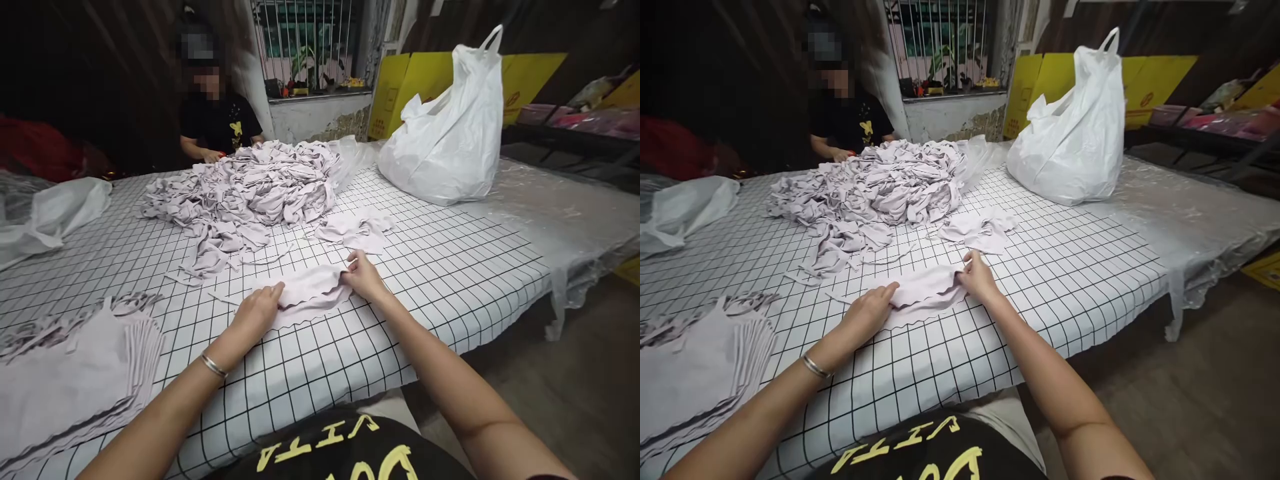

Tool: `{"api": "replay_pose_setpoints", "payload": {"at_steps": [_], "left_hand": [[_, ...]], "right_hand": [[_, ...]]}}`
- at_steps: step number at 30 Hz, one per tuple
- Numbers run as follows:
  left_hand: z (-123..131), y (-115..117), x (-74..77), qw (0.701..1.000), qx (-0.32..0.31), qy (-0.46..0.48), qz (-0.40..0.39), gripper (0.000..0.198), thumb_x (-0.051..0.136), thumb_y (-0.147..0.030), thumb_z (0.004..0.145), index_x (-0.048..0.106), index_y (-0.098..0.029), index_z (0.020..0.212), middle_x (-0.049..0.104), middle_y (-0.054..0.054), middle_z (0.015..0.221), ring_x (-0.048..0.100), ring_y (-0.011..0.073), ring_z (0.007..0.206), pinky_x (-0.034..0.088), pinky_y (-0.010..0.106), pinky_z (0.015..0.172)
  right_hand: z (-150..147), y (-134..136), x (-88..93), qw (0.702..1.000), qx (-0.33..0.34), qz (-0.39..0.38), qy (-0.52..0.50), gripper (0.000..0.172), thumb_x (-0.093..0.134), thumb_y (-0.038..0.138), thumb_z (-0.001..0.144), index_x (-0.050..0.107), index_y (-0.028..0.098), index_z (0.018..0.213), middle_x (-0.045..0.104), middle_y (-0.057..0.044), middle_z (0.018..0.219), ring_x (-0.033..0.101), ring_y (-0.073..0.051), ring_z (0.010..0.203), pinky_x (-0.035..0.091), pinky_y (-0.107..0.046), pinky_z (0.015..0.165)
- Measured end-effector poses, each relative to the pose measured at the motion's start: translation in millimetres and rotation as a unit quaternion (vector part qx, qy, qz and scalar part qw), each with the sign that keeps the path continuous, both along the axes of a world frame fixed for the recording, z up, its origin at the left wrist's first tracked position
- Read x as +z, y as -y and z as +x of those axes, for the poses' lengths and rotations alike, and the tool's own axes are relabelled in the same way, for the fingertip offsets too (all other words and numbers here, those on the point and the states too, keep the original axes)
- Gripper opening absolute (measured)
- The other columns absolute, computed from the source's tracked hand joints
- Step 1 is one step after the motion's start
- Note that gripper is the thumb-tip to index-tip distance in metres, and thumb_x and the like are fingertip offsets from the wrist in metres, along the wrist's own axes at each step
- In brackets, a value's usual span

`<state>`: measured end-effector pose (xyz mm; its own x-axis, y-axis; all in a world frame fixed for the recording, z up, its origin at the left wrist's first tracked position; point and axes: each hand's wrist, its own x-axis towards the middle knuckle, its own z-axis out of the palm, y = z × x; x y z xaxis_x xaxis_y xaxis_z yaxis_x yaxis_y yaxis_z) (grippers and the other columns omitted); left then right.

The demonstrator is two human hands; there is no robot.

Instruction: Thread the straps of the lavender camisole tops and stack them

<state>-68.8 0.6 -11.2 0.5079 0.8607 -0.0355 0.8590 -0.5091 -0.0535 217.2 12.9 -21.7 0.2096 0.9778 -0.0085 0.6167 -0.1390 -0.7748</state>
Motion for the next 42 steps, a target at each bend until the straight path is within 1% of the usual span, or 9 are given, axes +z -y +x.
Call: {"api": "replay_pose_setpoints", "payload": {"at_steps": [3,6,10,16,23,28,35,38,42], "left_hand": [[-5.5,-0.1,3.7,0.999,-0.034,0.007,-0.01,0.058,0.042,0.0,0.076,0.047,-0.022,0.129,0.062,0.009,0.104,0.059,0.023,0.086,0.044,0.03,0.068],[-15.2,-14.5,19.4,0.997,0.028,0.067,-0.03,0.043,0.042,-0.006,0.079,0.054,-0.022,0.118,0.065,0.008,0.099,0.061,0.0219,0.082,0.043,0.028,0.065],[-24.2,-57.2,59.3,0.971,0.131,0.197,-0.042,0.024,0.045,-0.02,0.082,0.064,-0.019,0.098,0.067,0.006,0.079,0.062,0.0208,0.072,0.044,0.027,0.061],[-32.2,-128.3,117.8,0.9,0.15,0.372,-0.172,0.026,0.07,-0.039,0.063,0.064,-0.015,0.073,0.058,0.0,0.054,0.053,0.0135,0.048,0.041,0.022,0.046],[-22.2,-184.3,174.8,0.905,0.212,0.369,-0.022,0.016,0.067,-0.026,0.064,0.057,-0.016,0.058,0.052,0.0,0.045,0.048,0.0117,0.044,0.034,0.021,0.044],[-19.8,-201.9,174.7,0.891,0.225,0.395,-0.016,0.011,0.062,-0.01,0.055,0.056,-0.016,0.062,0.05,-0.002,0.049,0.047,0.0108,0.047,0.034,0.021,0.045],[-7.1,-191.7,156.3,0.956,0.225,0.185,0.01,0.021,0.061,-0.005,0.054,0.058,-0.018,0.07,0.057,-0.001,0.062,0.053,0.0129,0.06,0.035,0.02,0.052],[-9.2,-188.9,150.2,0.956,0.232,0.176,-0.039,0.018,0.065,-0.007,0.054,0.059,-0.018,0.068,0.057,0.0,0.058,0.055,0.0142,0.057,0.037,0.021,0.052],[-17.0,-195.6,151.6,0.926,0.261,0.25,-0.114,0.014,0.071,-0.015,0.059,0.059,-0.017,0.066,0.054,0.0,0.048,0.054,0.0154,0.049,0.04,0.025,0.05]], "right_hand": [[0.8,-8.6,1.6,0.993,0.058,-0.003,0.104,0.035,0.059,0.012,0.066,0.047,0.024,0.096,0.055,0.004,0.068,0.051,-0.016,0.064,0.031,-0.024,0.057],[13.2,-22.8,18.2,0.992,0.022,0.018,0.124,0.033,0.055,0.006,0.066,0.052,0.023,0.095,0.056,0.002,0.071,0.051,-0.015,0.066,0.032,-0.024,0.059],[33.2,-55.1,59.2,0.991,0.001,0.01,0.131,0.028,0.062,0.008,0.064,0.055,0.021,0.088,0.057,0.002,0.073,0.052,-0.014,0.067,0.034,-0.023,0.059],[38.8,-108.5,118.2,0.991,0.031,-0.056,0.115,0.022,0.072,0.012,0.063,0.055,0.019,0.077,0.057,0.002,0.067,0.05,-0.01,0.056,0.037,-0.022,0.053],[39.4,-164.3,170.1,0.995,0.01,-0.042,0.091,0.028,0.071,0.007,0.068,0.046,0.019,0.068,0.047,0.004,0.054,0.045,-0.008,0.047,0.038,-0.022,0.048],[38.7,-163.8,163.7,0.995,0.081,-0.006,0.053,0.04,0.082,0.011,0.057,0.043,0.019,0.058,0.044,0.005,0.049,0.044,-0.009,0.049,0.035,-0.021,0.047],[28.3,-142.0,119.5,0.933,0.088,0.063,-0.342,0.043,0.081,0.014,0.049,0.044,0.02,0.071,0.056,0.005,0.064,0.058,-0.011,0.063,0.045,-0.022,0.056],[30.7,-144.9,114.2,0.952,0.105,0.032,-0.287,0.041,0.082,0.02,0.051,0.055,0.02,0.081,0.056,0.005,0.063,0.053,-0.01,0.056,0.042,-0.022,0.054],[28.3,-157.1,123.6,0.996,0.084,0.022,-0.027,0.023,0.081,0.026,0.058,0.063,0.014,0.066,0.053,0.003,0.056,0.043,-0.008,0.053,0.034,-0.022,0.05]]}}
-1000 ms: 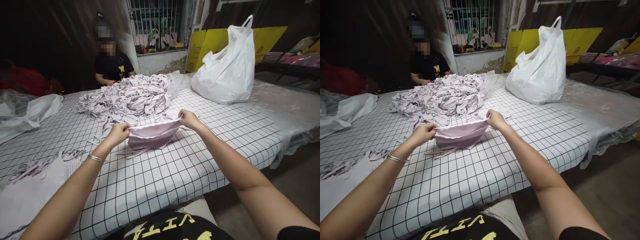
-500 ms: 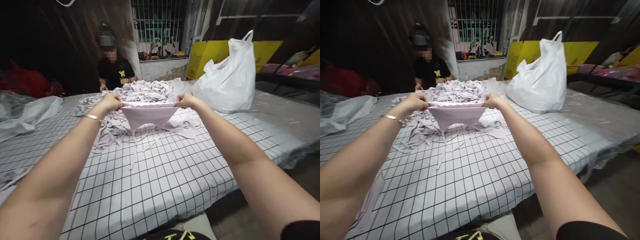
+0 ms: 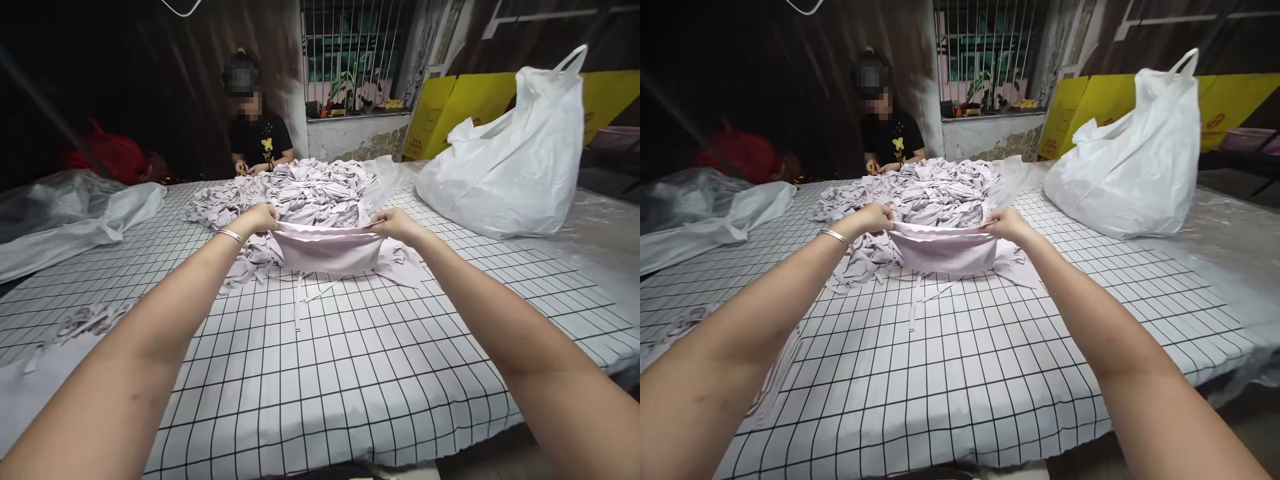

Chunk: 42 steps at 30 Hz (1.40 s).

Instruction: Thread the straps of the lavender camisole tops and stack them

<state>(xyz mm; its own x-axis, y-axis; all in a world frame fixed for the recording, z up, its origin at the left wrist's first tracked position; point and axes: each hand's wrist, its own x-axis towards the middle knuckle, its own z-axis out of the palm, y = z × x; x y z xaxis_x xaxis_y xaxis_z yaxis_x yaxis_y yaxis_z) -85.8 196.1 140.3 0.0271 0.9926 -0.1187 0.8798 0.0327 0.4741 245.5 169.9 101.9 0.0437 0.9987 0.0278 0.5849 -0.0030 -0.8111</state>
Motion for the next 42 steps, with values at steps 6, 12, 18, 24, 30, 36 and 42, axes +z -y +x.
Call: {"api": "replay_pose_setpoints", "payload": {"at_steps": [6,12,18,24,30,36,42], "left_hand": [[-2.0,-29.6,59.9,0.988,0.084,0.095,0.084,0.015,0.062,-0.015,0.076,0.059,-0.004,0.085,0.059,0.005,0.066,0.059,0.0133,0.061,0.041,0.024,0.057],[-14.4,-5.6,104.6,0.978,0.004,0.126,0.167,0.032,0.043,-0.006,0.087,0.05,0.012,0.112,0.056,0.008,0.097,0.061,0.0161,0.091,0.035,0.025,0.073],[-25.8,123.2,-43.2,0.982,-0.098,0.004,0.161,0.012,0.06,-0.009,0.077,0.068,-0.013,0.085,0.065,0.004,0.086,0.061,0.0166,0.08,0.047,0.027,0.072],[-31.6,237.7,-158.3,0.982,-0.139,-0.047,0.121,0.026,0.038,-0.013,0.091,0.064,-0.017,0.095,0.061,0.007,0.088,0.06,0.0168,0.077,0.049,0.028,0.067],[-29.7,296.3,-165.8,0.976,-0.152,-0.104,0.113,0.029,0.037,-0.012,0.089,0.064,-0.02,0.096,0.06,0.006,0.082,0.057,0.0181,0.07,0.046,0.03,0.062],[-29.2,306.3,-143.8,0.993,-0.104,-0.003,0.052,0.024,0.047,-0.038,0.093,0.063,-0.021,0.096,0.061,0.007,0.091,0.057,0.0209,0.082,0.046,0.033,0.069],[-4.8,232.7,-138.2,0.96,-0.263,0.071,0.065,0.041,0.049,-0.045,0.093,0.054,-0.025,0.128,0.057,0.008,0.121,0.045,0.0246,0.114,0.031,0.04,0.099]], "right_hand": [[-18.0,-36.1,65.5,0.992,-0.085,0.069,0.065,0.014,0.076,0.019,0.068,0.065,0.011,0.066,0.056,-0.002,0.062,0.049,-0.012,0.062,0.043,-0.026,0.056],[-8.6,-33.3,96.6,0.977,-0.064,0.134,0.152,0.059,0.033,0.037,0.09,0.064,-0.008,0.071,0.06,-0.01,0.086,0.059,-0.013,0.081,0.039,-0.034,0.069],[8.0,88.0,-24.6,0.955,-0.004,0.052,0.293,0.008,0.068,0.023,0.068,0.065,0.021,0.075,0.061,0.0,0.063,0.055,-0.016,0.061,0.037,-0.028,0.056],[9.7,197.1,-107.4,0.965,0.038,-0.102,0.239,0.006,0.055,0.025,0.072,0.05,0.025,0.068,0.061,0.003,0.063,0.056,-0.017,0.06,0.038,-0.027,0.053],[16.3,235.2,-110.6,0.964,0.023,-0.116,0.238,0.007,0.054,0.026,0.073,0.047,0.027,0.073,0.057,0.004,0.061,0.055,-0.017,0.057,0.041,-0.028,0.053],[27.9,254.4,-99.5,0.963,0.179,-0.092,0.179,0.023,0.062,0.031,0.077,0.059,0.03,0.1,0.067,-0.007,0.1,0.065,-0.025,0.091,0.055,-0.037,0.074],[-12.6,260.0,-109.4,0.908,0.324,0.066,0.256,0.057,0.056,0.047,0.088,0.043,0.037,0.143,0.036,-0.006,0.153,0.033,-0.032,0.141,0.034,-0.056,0.111]]}}
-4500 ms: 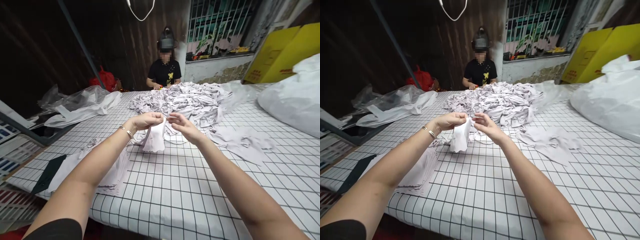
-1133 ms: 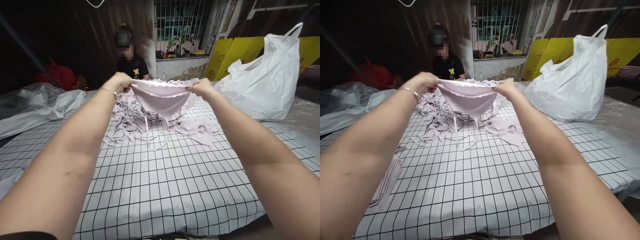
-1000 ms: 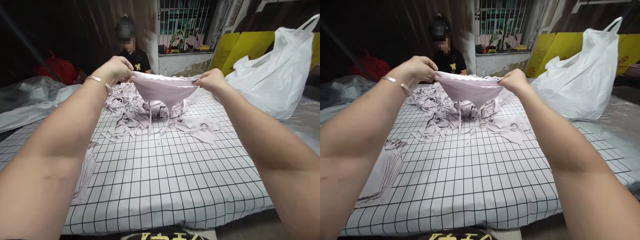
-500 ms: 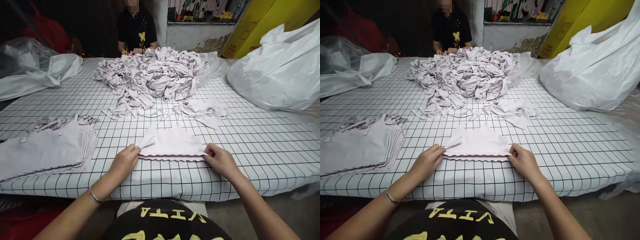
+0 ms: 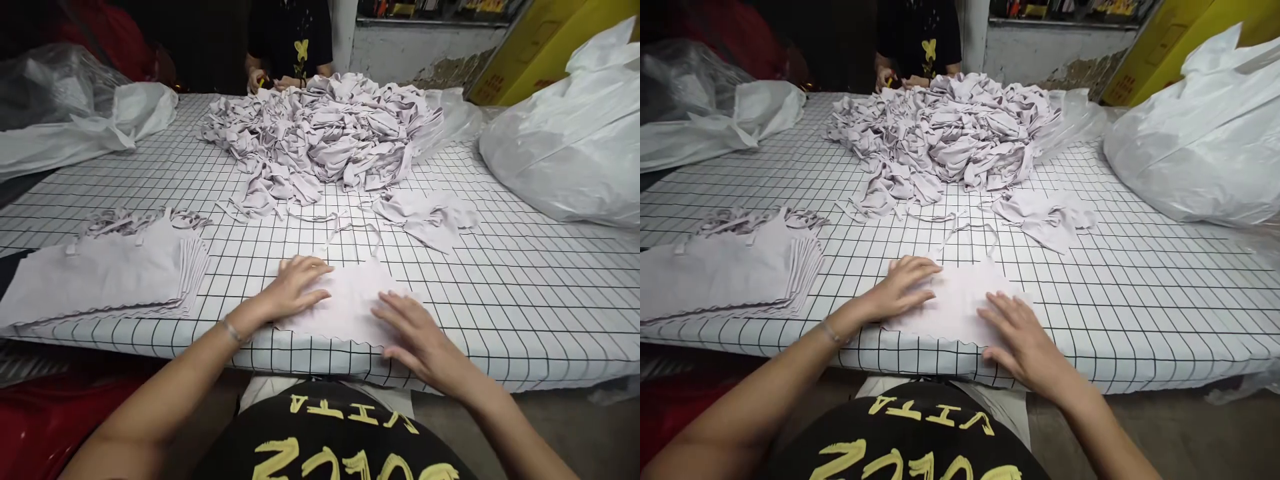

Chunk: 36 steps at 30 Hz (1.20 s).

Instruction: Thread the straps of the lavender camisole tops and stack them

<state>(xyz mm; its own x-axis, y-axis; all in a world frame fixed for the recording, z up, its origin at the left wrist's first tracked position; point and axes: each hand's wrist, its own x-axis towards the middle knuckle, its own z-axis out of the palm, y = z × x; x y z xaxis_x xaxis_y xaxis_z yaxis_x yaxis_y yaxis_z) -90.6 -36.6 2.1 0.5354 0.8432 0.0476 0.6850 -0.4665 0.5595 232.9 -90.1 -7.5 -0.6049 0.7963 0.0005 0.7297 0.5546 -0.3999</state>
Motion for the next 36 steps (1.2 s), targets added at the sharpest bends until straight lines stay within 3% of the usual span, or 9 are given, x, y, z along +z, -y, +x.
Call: {"api": "replay_pose_setpoints", "payload": {"at_steps": [4,11,18,22,26,30,32,34,36], "left_hand": [[-4.2,-39.9,1.2,0.983,-0.143,-0.059,-0.095,0.036,0.06,-0.044,0.084,0.063,-0.024,0.115,0.063,0.003,0.098,0.05,0.0221,0.098,0.026,0.038,0.095],[-34.9,-55.8,3.0,0.984,-0.078,-0.077,-0.141,0.022,0.053,-0.033,0.086,0.066,-0.023,0.102,0.065,0.001,0.089,0.055,0.0181,0.085,0.025,0.036,0.095],[-31.4,-55.0,4.4,0.985,-0.108,0.023,-0.135,0.01,0.056,-0.024,0.077,0.053,-0.018,0.069,0.061,0.003,0.096,0.053,0.0189,0.094,0.036,0.035,0.093],[-33.9,-57.2,11.8,0.973,-0.121,0.111,-0.161,0.012,0.053,-0.015,0.068,0.045,-0.019,0.061,0.064,0.004,0.102,0.051,0.0212,0.103,0.041,0.033,0.09],[-48.6,-63.5,8.5,0.982,-0.034,0.014,-0.185,0.012,0.052,-0.014,0.064,0.05,-0.019,0.074,0.061,0.004,0.093,0.055,0.0203,0.087,0.044,0.033,0.077],[-58.2,-42.6,7.6,0.987,0.108,-0.117,-0.031,0.022,0.053,-0.022,0.077,0.053,-0.018,0.099,0.058,0.009,0.101,0.052,0.0247,0.093,0.041,0.041,0.083],[-56.7,-16.3,9.7,0.992,0.043,-0.11,0.051,0.021,0.052,-0.025,0.083,0.054,-0.018,0.103,0.056,0.01,0.108,0.049,0.0261,0.102,0.038,0.043,0.09],[-56.0,12.4,9.9,0.991,-0.079,-0.099,0.039,0.026,0.056,-0.029,0.084,0.056,-0.02,0.109,0.055,0.009,0.114,0.048,0.0257,0.105,0.038,0.041,0.092],[-61.0,34.7,5.4,0.987,-0.129,-0.092,0.018,0.032,0.059,-0.028,0.085,0.056,-0.021,0.116,0.054,0.009,0.119,0.047,0.0253,0.108,0.039,0.04,0.092]], "right_hand": [[-16.5,-1.0,-26.0,0.994,0.092,0.019,0.052,0.069,0.053,0.054,0.089,0.028,0.037,0.15,0.025,-0.004,0.158,0.025,-0.031,0.145,0.025,-0.057,0.116],[-7.7,-5.9,-29.9,0.994,0.1,0.009,0.04,0.065,0.049,0.049,0.093,0.022,0.039,0.151,0.027,-0.002,0.158,0.024,-0.029,0.145,0.02,-0.055,0.117],[15.8,-48.0,-17.6,0.996,-0.091,-0.002,0.001,0.046,0.055,0.049,0.088,0.054,0.032,0.131,0.064,-0.01,0.122,0.054,-0.032,0.112,0.035,-0.054,0.096],[22.6,-77.7,-6.3,0.993,-0.051,-0.105,0.01,0.037,0.063,0.049,0.083,0.064,0.029,0.114,0.065,-0.008,0.108,0.056,-0.028,0.106,0.034,-0.052,0.099],[13.7,-90.8,0.7,0.991,-0.026,-0.133,-0.009,0.054,0.067,0.051,0.079,0.055,0.032,0.127,0.057,-0.008,0.127,0.053,-0.029,0.115,0.038,-0.05,0.1],[2.2,-71.3,-2.3,0.999,-0.051,-0.001,-0.005,0.065,0.064,0.057,0.08,0.047,0.029,0.137,0.05,-0.013,0.135,0.047,-0.034,0.12,0.036,-0.055,0.1],[-0.5,-50.4,-7.4,0.999,0.018,0.039,0.005,0.066,0.062,0.056,0.082,0.046,0.03,0.139,0.046,-0.012,0.141,0.043,-0.035,0.125,0.035,-0.057,0.101],[1.7,-29.0,-14.3,0.994,0.097,0.043,0.008,0.062,0.063,0.052,0.084,0.045,0.031,0.14,0.045,-0.011,0.143,0.043,-0.034,0.125,0.036,-0.055,0.1],[9.8,-12.4,-21.8,0.992,0.111,0.062,-0.009,0.053,0.063,0.04,0.087,0.048,0.03,0.137,0.051,-0.012,0.137,0.048,-0.031,0.12,0.038,-0.052,0.097]]}}
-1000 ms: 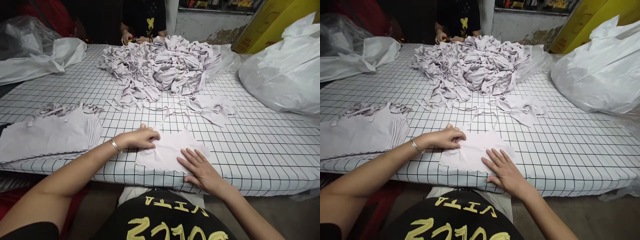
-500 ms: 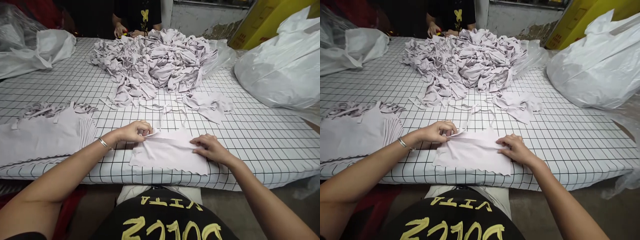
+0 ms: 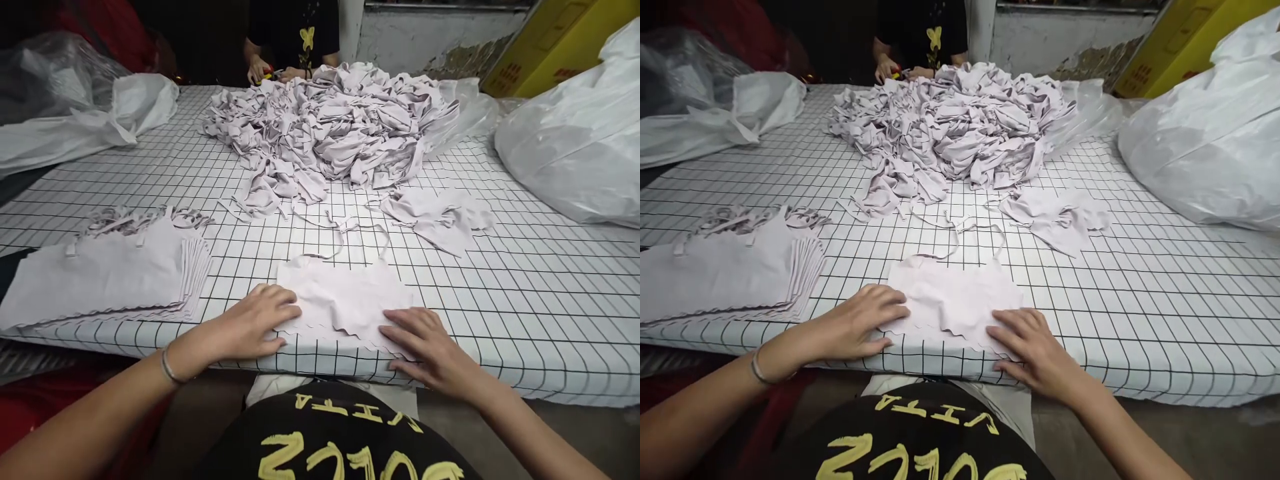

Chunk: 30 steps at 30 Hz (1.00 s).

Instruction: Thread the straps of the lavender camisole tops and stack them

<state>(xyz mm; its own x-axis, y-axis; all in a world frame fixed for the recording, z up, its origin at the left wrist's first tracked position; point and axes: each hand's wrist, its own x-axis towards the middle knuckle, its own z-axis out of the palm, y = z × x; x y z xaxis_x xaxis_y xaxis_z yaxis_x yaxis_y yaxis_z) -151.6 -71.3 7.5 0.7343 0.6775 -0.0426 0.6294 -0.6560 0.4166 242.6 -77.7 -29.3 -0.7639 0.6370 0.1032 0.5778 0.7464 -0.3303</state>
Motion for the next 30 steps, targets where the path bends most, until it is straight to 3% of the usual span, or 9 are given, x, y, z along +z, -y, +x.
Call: {"api": "replay_pose_setpoints", "payload": {"at_steps": [5,10,14,17,19,22,25,27,30], "left_hand": [[-28.9,16.7,-20.9,0.997,0.016,0.06,0.042,0.023,0.04,-0.01,0.094,0.062,-0.016,0.102,0.059,0.009,0.094,0.051,0.0192,0.091,0.044,0.035,0.081],[-20.7,13.7,-10.5,0.996,0.04,0.063,0.045,0.02,0.044,-0.01,0.092,0.063,-0.014,0.088,0.06,0.005,0.076,0.052,0.0168,0.075,0.045,0.033,0.072],[19.1,-4.2,0.3,0.988,-0.019,0.107,0.114,0.024,0.045,-0.015,0.095,0.064,-0.013,0.108,0.068,0.011,0.099,0.059,0.0218,0.099,0.044,0.042,0.093],[32.6,-24.0,-7.9,0.985,-0.093,0.034,0.142,0.034,0.044,-0.026,0.098,0.057,-0.017,0.128,0.059,0.011,0.133,0.045,0.0273,0.13,0.022,0.052,0.114],[23.9,-34.4,-18.1,0.989,-0.07,-0.028,0.131,0.045,0.044,-0.04,0.098,0.049,-0.021,0.138,0.048,0.01,0.145,0.035,0.0294,0.139,0.009,0.056,0.117],[-0.4,-39.1,-29.3,0.994,0.01,-0.076,0.082,0.062,0.042,-0.054,0.095,0.035,-0.022,0.148,0.033,0.01,0.154,0.022,0.0306,0.145,-0.004,0.06,0.115],[-5.1,-34.2,-27.1,0.995,0.093,0.02,-0.034,0.063,0.046,-0.054,0.093,0.039,-0.021,0.146,0.029,0.011,0.156,0.017,0.0309,0.147,-0.008,0.06,0.114],[10.2,-33.7,-19.3,0.952,0.166,0.192,-0.173,0.057,0.048,-0.055,0.091,0.053,-0.02,0.136,0.042,0.013,0.149,0.029,0.0311,0.142,0.004,0.057,0.117],[44.3,-46.3,-6.1,0.787,0.243,0.404,-0.398,0.065,0.031,-0.062,0.094,0.058,-0.012,0.125,0.059,0.021,0.13,0.054,0.0308,0.123,0.035,0.053,0.109]], "right_hand": [[31.6,18.4,-8.2,0.995,-0.043,0.038,-0.086,0.037,0.056,0.013,0.088,0.061,0.031,0.12,0.066,-0.008,0.108,0.059,-0.022,0.095,0.043,-0.041,0.081],[36.5,5.0,19.2,0.996,-0.063,-0.037,-0.055,0.028,0.064,0.029,0.087,0.066,0.032,0.115,0.066,-0.007,0.11,0.058,-0.024,0.101,0.045,-0.042,0.085],[-16.0,-57.6,38.0,0.991,-0.089,0.037,-0.095,0.02,0.057,0.027,0.09,0.069,0.025,0.106,0.064,-0.01,0.111,0.055,-0.025,0.105,0.043,-0.043,0.091],[-76.2,-120.3,36.0,0.998,-0.02,0.061,-0.026,0.032,0.06,0.023,0.086,0.065,0.027,0.118,0.051,-0.011,0.138,0.046,-0.03,0.119,0.033,-0.051,0.099],[-110.8,-155.2,33.8,0.998,0.037,0.049,0.029,0.024,0.061,0.022,0.084,0.069,0.023,0.107,0.052,-0.011,0.139,0.042,-0.032,0.124,0.028,-0.052,0.101],[-144.3,-187.8,40.2,0.993,0.077,-0.034,0.087,0.01,0.061,0.022,0.08,0.069,0.018,0.086,0.066,-0.01,0.112,0.052,-0.027,0.109,0.034,-0.042,0.096],[-163.0,-205.4,59.4,0.981,0.031,-0.153,0.114,0.014,0.06,0.024,0.078,0.063,0.018,0.09,0.067,-0.005,0.086,0.057,-0.018,0.079,0.041,-0.028,0.072],[-174.4,-212.6,74.9,0.977,-0.006,-0.172,0.123,0.016,0.06,0.025,0.078,0.061,0.02,0.093,0.066,-0.003,0.085,0.055,-0.015,0.072,0.038,-0.024,0.063],[-192.7,-203.8,97.9,0.979,-0.037,-0.108,0.167,0.015,0.06,0.026,0.079,0.061,0.02,0.093,0.066,-0.005,0.086,0.058,-0.017,0.076,0.037,-0.025,0.061]]}}
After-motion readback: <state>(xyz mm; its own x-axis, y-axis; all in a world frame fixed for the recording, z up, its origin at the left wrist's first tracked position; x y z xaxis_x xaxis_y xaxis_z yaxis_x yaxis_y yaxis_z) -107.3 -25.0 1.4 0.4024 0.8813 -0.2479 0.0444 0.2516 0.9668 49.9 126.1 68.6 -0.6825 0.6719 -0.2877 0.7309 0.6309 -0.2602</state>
